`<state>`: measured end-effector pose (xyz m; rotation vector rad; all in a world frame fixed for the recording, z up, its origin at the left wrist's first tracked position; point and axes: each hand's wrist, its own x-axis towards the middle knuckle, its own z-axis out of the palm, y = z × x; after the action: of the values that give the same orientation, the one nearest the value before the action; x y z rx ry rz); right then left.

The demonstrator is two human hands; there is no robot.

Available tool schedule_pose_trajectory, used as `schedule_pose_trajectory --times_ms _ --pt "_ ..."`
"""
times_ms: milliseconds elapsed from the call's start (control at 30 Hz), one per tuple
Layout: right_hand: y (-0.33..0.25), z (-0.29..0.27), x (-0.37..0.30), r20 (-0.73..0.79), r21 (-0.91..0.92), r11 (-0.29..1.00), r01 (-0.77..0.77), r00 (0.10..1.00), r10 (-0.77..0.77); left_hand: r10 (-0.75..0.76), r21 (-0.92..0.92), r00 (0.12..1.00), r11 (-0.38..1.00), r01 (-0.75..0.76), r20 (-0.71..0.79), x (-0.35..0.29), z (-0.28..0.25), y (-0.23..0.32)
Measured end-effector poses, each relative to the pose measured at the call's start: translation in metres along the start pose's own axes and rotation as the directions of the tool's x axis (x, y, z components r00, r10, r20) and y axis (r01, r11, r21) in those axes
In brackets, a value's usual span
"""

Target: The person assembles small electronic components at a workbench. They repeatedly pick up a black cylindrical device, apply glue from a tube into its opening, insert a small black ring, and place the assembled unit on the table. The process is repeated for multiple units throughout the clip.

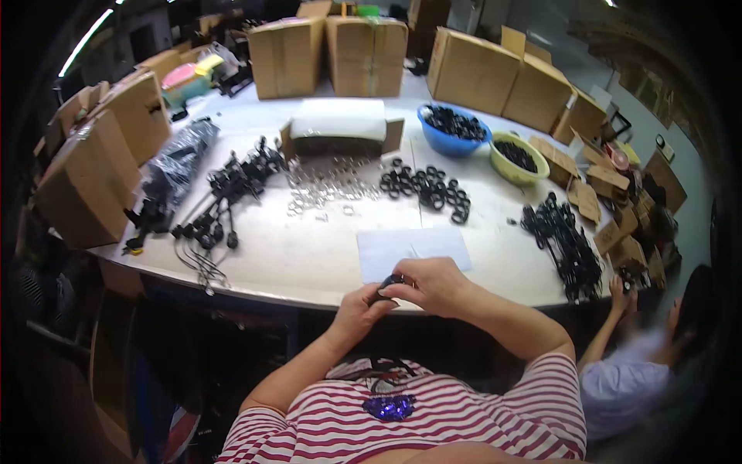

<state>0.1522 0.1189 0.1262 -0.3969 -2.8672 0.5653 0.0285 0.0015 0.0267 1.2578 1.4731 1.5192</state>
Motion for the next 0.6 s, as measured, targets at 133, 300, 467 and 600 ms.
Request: schedule_pose_trajectory --times_ms 133,300,467,600 --pt "-0.013 0.009 -0.004 -0.102 0.323 0.944 0.061 0.994 -0.029 0.040 -0.601 0.990 0.791 -0.114 -0.135 0.002 -0.008 0.022" --pt "-0.004 0.030 -0.035 0.232 0.500 0.860 -0.103 0.973 -0.019 0.267 -0.924 0.941 0.262 -0.278 -0.207 0.020 -0.021 0.058" --pt "-0.012 -0.037 -0.068 0.379 0.772 0.496 -0.397 0.914 0.143 0.183 -0.762 0.969 0.600 -0.244 -0.166 0.018 -0.006 0.074" --pt "0.008 -0.117 -0.089 -0.038 0.797 0.599 -0.081 0.982 0.184 -0.004 -0.681 0.988 0.725 -0.104 -0.154 0.015 -0.001 0.058"
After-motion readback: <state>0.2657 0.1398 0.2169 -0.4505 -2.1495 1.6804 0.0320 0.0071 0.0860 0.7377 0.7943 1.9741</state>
